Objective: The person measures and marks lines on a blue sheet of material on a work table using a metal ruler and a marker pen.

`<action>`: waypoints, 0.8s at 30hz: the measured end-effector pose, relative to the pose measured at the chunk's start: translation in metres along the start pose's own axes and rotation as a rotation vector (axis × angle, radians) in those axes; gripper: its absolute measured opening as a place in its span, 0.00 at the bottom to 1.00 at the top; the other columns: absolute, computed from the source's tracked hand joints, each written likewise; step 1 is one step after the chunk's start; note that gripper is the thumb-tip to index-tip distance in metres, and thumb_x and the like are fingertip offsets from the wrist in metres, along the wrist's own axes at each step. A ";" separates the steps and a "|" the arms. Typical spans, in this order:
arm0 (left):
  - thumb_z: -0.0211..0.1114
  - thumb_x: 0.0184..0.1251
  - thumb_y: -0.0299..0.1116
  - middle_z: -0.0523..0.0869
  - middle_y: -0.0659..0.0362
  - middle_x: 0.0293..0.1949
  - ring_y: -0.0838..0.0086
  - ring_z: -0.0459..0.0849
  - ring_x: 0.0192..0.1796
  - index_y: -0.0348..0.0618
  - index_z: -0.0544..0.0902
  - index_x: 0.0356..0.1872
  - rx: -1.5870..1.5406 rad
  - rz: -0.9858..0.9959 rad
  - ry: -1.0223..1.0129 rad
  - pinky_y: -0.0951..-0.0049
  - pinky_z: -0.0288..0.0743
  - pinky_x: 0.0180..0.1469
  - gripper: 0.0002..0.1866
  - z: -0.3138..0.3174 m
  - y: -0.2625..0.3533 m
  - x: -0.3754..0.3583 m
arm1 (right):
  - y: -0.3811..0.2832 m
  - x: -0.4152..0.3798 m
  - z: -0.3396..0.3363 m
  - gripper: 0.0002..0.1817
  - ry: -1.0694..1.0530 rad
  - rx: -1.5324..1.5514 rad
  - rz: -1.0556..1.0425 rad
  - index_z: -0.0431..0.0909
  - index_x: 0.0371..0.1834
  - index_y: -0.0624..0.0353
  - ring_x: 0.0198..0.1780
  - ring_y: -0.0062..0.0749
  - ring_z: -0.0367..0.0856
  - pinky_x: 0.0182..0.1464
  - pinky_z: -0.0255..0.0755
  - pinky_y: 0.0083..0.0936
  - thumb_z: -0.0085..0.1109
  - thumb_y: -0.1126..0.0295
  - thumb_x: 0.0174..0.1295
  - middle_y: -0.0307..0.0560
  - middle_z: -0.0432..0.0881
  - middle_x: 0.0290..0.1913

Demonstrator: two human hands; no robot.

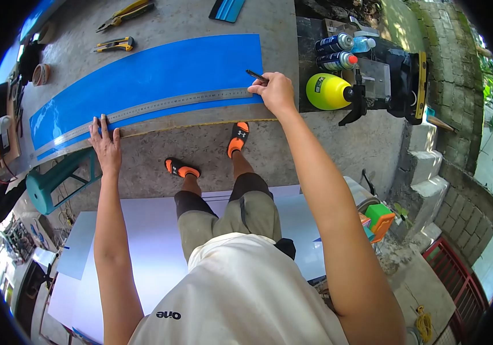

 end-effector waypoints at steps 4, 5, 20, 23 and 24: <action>0.51 0.86 0.63 0.55 0.56 0.88 0.52 0.49 0.90 0.64 0.60 0.88 0.006 0.005 0.004 0.37 0.43 0.88 0.37 0.002 -0.002 0.001 | -0.001 -0.001 -0.002 0.10 0.010 0.010 -0.021 0.95 0.36 0.57 0.36 0.38 0.91 0.44 0.81 0.35 0.84 0.66 0.54 0.48 0.92 0.32; 0.51 0.86 0.63 0.55 0.56 0.88 0.51 0.49 0.90 0.64 0.60 0.88 0.015 0.005 -0.001 0.36 0.43 0.88 0.37 0.003 -0.004 0.001 | 0.000 0.000 -0.002 0.10 0.010 0.008 -0.014 0.95 0.36 0.57 0.36 0.38 0.91 0.44 0.81 0.35 0.84 0.66 0.54 0.48 0.92 0.32; 0.48 0.89 0.59 0.57 0.53 0.88 0.49 0.52 0.89 0.58 0.60 0.89 -0.005 0.111 0.005 0.45 0.46 0.88 0.35 -0.008 -0.004 0.003 | -0.010 0.012 -0.010 0.18 -0.153 -0.153 -0.104 0.93 0.36 0.61 0.34 0.37 0.91 0.44 0.83 0.35 0.86 0.58 0.53 0.49 0.92 0.30; 0.45 0.90 0.58 0.57 0.53 0.88 0.52 0.52 0.89 0.58 0.59 0.89 0.032 0.116 0.003 0.46 0.46 0.88 0.34 -0.010 -0.005 0.002 | -0.012 0.012 -0.010 0.20 -0.149 -0.187 -0.128 0.94 0.36 0.60 0.33 0.37 0.91 0.44 0.83 0.34 0.87 0.55 0.52 0.48 0.92 0.30; 0.45 0.90 0.58 0.57 0.53 0.88 0.52 0.52 0.89 0.58 0.59 0.89 0.035 0.117 -0.005 0.46 0.46 0.88 0.34 -0.009 -0.004 0.002 | -0.010 0.012 -0.009 0.20 -0.155 -0.184 -0.122 0.94 0.36 0.60 0.33 0.37 0.91 0.44 0.83 0.34 0.87 0.55 0.52 0.48 0.92 0.30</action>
Point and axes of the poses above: each hand's wrist, its own x-axis towards the middle knuckle, its own z-axis out of the palm, y = z × x, the point moved 9 cm from there along x, towards the middle knuckle
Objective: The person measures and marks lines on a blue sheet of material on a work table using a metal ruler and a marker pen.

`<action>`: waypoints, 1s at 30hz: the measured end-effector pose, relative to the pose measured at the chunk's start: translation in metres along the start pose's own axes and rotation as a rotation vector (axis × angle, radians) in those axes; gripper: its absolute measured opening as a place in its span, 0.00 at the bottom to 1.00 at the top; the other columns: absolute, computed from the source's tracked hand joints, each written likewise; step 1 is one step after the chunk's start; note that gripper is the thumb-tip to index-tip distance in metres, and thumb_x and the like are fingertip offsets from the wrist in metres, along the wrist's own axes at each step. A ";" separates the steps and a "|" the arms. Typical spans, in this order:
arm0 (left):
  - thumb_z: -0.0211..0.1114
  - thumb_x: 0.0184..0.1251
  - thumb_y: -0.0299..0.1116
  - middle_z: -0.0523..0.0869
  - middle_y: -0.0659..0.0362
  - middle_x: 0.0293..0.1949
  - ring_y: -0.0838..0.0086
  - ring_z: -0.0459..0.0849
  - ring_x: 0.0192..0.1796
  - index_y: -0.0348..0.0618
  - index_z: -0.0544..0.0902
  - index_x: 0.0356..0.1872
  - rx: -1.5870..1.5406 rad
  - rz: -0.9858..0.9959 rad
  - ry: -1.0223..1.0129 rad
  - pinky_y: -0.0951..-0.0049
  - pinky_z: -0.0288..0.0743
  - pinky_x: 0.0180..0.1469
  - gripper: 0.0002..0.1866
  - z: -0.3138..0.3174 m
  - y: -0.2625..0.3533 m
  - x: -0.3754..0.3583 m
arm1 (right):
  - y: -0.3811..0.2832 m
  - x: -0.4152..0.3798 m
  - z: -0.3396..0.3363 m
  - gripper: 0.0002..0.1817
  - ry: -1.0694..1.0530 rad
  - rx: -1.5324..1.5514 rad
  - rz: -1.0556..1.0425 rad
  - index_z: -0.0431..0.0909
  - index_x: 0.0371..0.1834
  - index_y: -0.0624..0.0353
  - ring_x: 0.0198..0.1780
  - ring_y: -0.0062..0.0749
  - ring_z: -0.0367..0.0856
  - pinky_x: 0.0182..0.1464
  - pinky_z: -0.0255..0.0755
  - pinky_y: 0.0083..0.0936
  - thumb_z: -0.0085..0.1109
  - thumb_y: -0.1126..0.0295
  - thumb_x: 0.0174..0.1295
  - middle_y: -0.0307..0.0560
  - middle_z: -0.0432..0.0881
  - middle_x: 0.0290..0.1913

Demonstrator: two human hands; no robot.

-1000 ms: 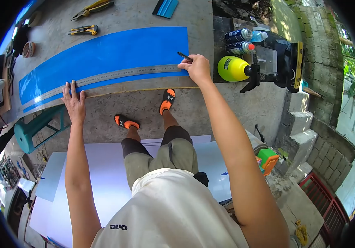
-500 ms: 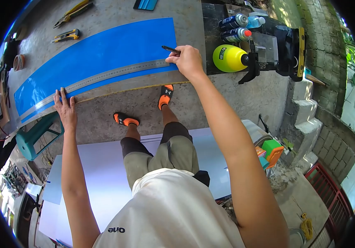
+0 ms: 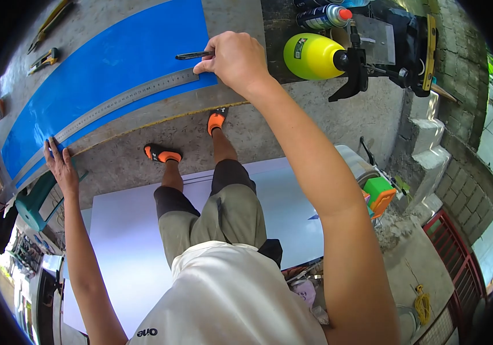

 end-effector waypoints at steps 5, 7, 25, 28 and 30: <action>0.43 0.91 0.57 0.57 0.52 0.88 0.52 0.52 0.89 0.58 0.58 0.89 0.025 0.015 -0.015 0.48 0.46 0.88 0.34 0.000 0.002 0.001 | 0.001 -0.001 0.001 0.17 0.033 0.000 -0.018 0.95 0.35 0.53 0.36 0.39 0.92 0.46 0.85 0.37 0.83 0.51 0.55 0.43 0.93 0.30; 0.43 0.92 0.56 0.56 0.51 0.88 0.52 0.52 0.89 0.58 0.57 0.90 0.028 0.014 -0.017 0.49 0.46 0.88 0.34 -0.001 0.001 0.001 | 0.002 -0.001 0.004 0.17 0.025 0.038 -0.010 0.95 0.35 0.53 0.37 0.39 0.93 0.46 0.85 0.37 0.84 0.52 0.54 0.43 0.93 0.31; 0.41 0.92 0.57 0.55 0.51 0.88 0.52 0.50 0.89 0.58 0.57 0.90 0.033 -0.004 -0.030 0.50 0.46 0.88 0.34 -0.002 0.003 0.002 | 0.000 -0.005 0.000 0.21 0.083 -0.008 -0.036 0.95 0.38 0.54 0.36 0.40 0.93 0.46 0.86 0.37 0.85 0.50 0.51 0.44 0.93 0.30; 0.41 0.92 0.57 0.55 0.51 0.88 0.51 0.51 0.89 0.58 0.56 0.90 0.035 0.000 -0.031 0.50 0.47 0.88 0.34 -0.002 0.003 0.002 | 0.000 -0.004 0.000 0.21 0.080 0.001 -0.036 0.95 0.38 0.55 0.36 0.40 0.93 0.47 0.85 0.37 0.85 0.50 0.51 0.44 0.93 0.30; 0.41 0.92 0.58 0.54 0.50 0.88 0.51 0.51 0.89 0.58 0.56 0.90 0.046 0.001 -0.035 0.50 0.47 0.88 0.34 -0.001 0.002 0.002 | 0.001 -0.004 0.001 0.21 0.078 0.008 -0.035 0.95 0.38 0.55 0.35 0.40 0.93 0.47 0.85 0.37 0.85 0.50 0.51 0.44 0.93 0.30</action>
Point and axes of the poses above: each hand's wrist, its own x-axis towards the middle knuckle, its own z-axis out of the palm, y = z × x, the point moved 9 cm from there along x, towards the middle knuckle
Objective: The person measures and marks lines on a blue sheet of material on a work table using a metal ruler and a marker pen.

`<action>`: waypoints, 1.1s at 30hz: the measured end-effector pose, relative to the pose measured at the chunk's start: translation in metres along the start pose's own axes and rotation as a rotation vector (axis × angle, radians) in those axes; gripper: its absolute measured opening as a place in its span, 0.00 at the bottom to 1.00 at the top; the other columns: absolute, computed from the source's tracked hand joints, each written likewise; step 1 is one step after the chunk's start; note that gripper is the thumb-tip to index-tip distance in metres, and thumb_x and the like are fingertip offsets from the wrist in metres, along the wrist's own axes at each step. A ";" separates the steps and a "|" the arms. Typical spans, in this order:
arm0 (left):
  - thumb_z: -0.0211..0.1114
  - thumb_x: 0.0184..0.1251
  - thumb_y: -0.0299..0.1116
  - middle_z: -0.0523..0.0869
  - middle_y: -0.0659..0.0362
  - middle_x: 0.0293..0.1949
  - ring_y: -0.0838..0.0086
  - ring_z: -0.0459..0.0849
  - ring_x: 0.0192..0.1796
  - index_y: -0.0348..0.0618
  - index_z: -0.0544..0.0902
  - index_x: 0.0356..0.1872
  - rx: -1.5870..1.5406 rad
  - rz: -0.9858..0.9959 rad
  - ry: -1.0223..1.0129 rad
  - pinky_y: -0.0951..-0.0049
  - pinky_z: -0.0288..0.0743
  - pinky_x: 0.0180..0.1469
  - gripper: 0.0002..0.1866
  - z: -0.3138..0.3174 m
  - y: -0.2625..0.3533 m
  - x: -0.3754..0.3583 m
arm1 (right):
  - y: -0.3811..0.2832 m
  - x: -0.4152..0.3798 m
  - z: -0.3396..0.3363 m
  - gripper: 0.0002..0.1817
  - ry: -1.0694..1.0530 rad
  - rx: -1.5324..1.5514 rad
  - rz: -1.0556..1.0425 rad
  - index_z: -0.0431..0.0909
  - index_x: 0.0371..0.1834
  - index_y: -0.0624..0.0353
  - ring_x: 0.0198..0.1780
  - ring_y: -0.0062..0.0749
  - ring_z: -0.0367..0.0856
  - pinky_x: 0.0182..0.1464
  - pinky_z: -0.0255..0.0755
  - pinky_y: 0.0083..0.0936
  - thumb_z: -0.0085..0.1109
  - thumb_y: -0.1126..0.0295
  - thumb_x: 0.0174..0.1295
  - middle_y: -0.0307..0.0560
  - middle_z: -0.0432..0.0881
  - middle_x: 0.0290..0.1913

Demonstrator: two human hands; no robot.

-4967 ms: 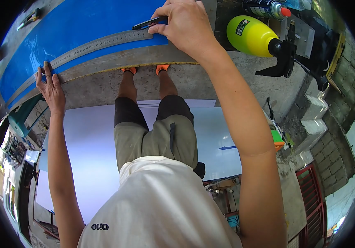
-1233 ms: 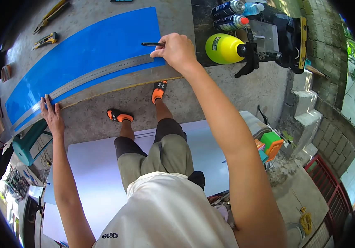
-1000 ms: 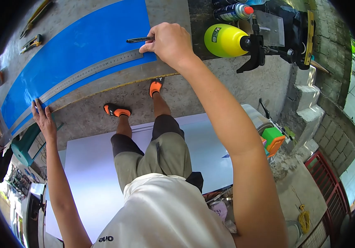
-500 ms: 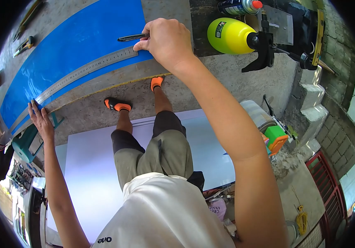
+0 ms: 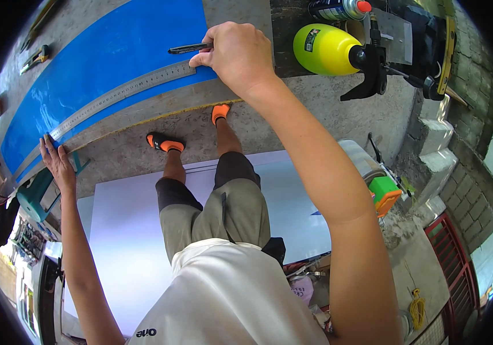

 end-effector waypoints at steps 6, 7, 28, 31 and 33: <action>0.41 0.92 0.58 0.54 0.50 0.88 0.51 0.50 0.89 0.56 0.56 0.90 0.006 0.007 -0.002 0.49 0.45 0.88 0.35 0.002 -0.002 -0.001 | -0.001 0.000 0.000 0.20 -0.007 0.007 -0.009 0.95 0.37 0.55 0.34 0.39 0.92 0.46 0.84 0.37 0.84 0.50 0.52 0.44 0.92 0.28; 0.41 0.92 0.58 0.54 0.50 0.88 0.51 0.50 0.89 0.56 0.56 0.90 0.007 0.007 -0.001 0.49 0.45 0.88 0.35 0.002 -0.002 0.000 | -0.001 0.000 0.000 0.20 -0.001 0.005 -0.007 0.95 0.37 0.55 0.34 0.39 0.92 0.45 0.84 0.37 0.84 0.50 0.52 0.44 0.92 0.28; 0.40 0.91 0.59 0.55 0.51 0.88 0.50 0.49 0.89 0.55 0.56 0.90 -0.005 0.017 0.013 0.48 0.42 0.89 0.36 0.003 -0.003 0.000 | 0.000 0.001 0.001 0.20 -0.004 0.017 -0.006 0.95 0.37 0.55 0.33 0.39 0.91 0.45 0.83 0.37 0.84 0.51 0.52 0.44 0.91 0.27; 0.40 0.91 0.59 0.55 0.50 0.88 0.50 0.49 0.89 0.54 0.56 0.90 -0.014 0.012 0.009 0.47 0.42 0.89 0.36 0.002 -0.002 0.000 | 0.000 0.000 0.001 0.20 0.006 0.016 -0.013 0.95 0.37 0.55 0.33 0.39 0.92 0.45 0.84 0.37 0.84 0.51 0.52 0.44 0.91 0.27; 0.40 0.91 0.60 0.55 0.50 0.88 0.50 0.49 0.89 0.53 0.56 0.90 -0.030 0.006 0.001 0.47 0.42 0.89 0.36 0.002 -0.002 0.000 | -0.001 0.000 0.000 0.20 0.012 0.018 -0.018 0.95 0.37 0.56 0.33 0.38 0.92 0.45 0.84 0.37 0.84 0.51 0.52 0.44 0.91 0.27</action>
Point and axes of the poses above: each hand's wrist, its own x-axis towards the middle knuckle, its own z-axis out of the palm, y = z × x, the point moved 9 cm from there along x, towards the middle knuckle
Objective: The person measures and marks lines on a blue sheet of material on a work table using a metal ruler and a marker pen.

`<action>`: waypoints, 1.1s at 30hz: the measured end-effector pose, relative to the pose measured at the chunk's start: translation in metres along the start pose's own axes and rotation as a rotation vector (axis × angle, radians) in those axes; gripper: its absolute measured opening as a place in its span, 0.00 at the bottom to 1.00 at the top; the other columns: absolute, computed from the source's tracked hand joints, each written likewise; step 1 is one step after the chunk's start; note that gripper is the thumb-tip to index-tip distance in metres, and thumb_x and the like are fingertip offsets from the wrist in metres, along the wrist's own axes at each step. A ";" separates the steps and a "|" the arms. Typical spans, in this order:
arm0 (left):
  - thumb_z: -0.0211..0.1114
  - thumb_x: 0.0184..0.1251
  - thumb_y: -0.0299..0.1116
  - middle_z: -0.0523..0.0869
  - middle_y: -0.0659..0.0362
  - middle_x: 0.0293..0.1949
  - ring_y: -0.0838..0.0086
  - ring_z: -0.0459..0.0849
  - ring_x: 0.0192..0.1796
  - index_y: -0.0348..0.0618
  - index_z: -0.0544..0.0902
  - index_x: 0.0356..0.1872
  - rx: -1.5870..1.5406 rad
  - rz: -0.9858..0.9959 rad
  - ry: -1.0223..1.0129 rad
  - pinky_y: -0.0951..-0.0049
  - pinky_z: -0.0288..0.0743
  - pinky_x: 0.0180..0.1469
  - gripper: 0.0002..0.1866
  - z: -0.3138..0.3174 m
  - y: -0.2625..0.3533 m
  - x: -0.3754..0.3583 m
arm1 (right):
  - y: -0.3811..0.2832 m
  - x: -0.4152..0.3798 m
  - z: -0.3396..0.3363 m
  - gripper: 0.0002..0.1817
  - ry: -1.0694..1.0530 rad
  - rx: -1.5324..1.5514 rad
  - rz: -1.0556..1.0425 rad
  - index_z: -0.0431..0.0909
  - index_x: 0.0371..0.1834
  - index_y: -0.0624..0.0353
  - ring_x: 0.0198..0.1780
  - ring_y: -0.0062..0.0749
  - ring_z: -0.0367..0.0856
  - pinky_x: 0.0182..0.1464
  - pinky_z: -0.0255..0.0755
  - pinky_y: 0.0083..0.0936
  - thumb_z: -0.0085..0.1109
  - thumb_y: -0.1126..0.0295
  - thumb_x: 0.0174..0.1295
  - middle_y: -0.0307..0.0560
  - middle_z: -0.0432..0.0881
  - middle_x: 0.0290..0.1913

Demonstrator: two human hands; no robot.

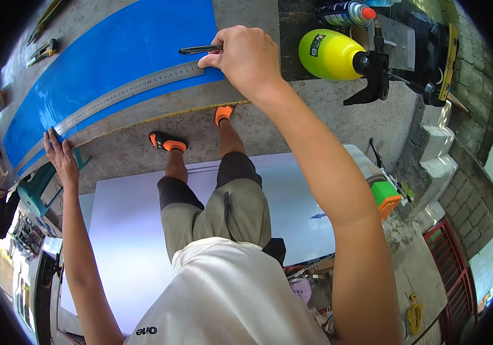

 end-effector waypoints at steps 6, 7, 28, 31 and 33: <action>0.40 0.91 0.60 0.55 0.50 0.88 0.50 0.49 0.89 0.55 0.56 0.90 0.019 0.001 0.006 0.47 0.42 0.88 0.36 0.001 -0.001 0.000 | 0.001 -0.001 0.001 0.21 -0.009 0.004 0.012 0.95 0.38 0.56 0.34 0.40 0.92 0.46 0.84 0.37 0.85 0.50 0.52 0.44 0.92 0.28; 0.40 0.91 0.60 0.55 0.50 0.88 0.50 0.49 0.89 0.55 0.56 0.90 0.019 0.001 0.005 0.47 0.42 0.88 0.36 0.001 -0.001 0.000 | 0.001 -0.001 0.001 0.21 0.005 -0.007 0.001 0.95 0.38 0.56 0.34 0.40 0.92 0.46 0.84 0.37 0.85 0.51 0.51 0.45 0.92 0.28; 0.38 0.91 0.59 0.53 0.50 0.89 0.52 0.48 0.90 0.56 0.55 0.90 0.020 -0.004 0.004 0.49 0.42 0.88 0.35 0.001 -0.001 0.000 | 0.000 0.000 0.000 0.20 0.015 0.000 -0.014 0.95 0.37 0.56 0.34 0.39 0.92 0.45 0.84 0.37 0.85 0.51 0.51 0.45 0.92 0.28; 0.39 0.92 0.59 0.53 0.50 0.89 0.52 0.48 0.90 0.56 0.55 0.90 0.015 -0.005 0.001 0.49 0.42 0.88 0.35 0.001 -0.002 0.000 | 0.000 -0.001 0.000 0.20 0.021 0.003 -0.017 0.95 0.37 0.56 0.34 0.39 0.92 0.45 0.84 0.37 0.85 0.51 0.51 0.45 0.92 0.28; 0.38 0.91 0.59 0.53 0.50 0.89 0.52 0.48 0.90 0.56 0.55 0.90 0.014 -0.001 0.007 0.48 0.42 0.88 0.36 0.002 -0.002 0.000 | 0.000 -0.001 0.000 0.20 0.022 0.003 -0.015 0.95 0.37 0.56 0.34 0.39 0.92 0.45 0.84 0.37 0.85 0.51 0.51 0.45 0.92 0.28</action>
Point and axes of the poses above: each hand's wrist, its own x-axis towards the middle knuckle, its own z-axis out of the palm, y = z × x, the point moved 9 cm from there along x, towards the middle knuckle
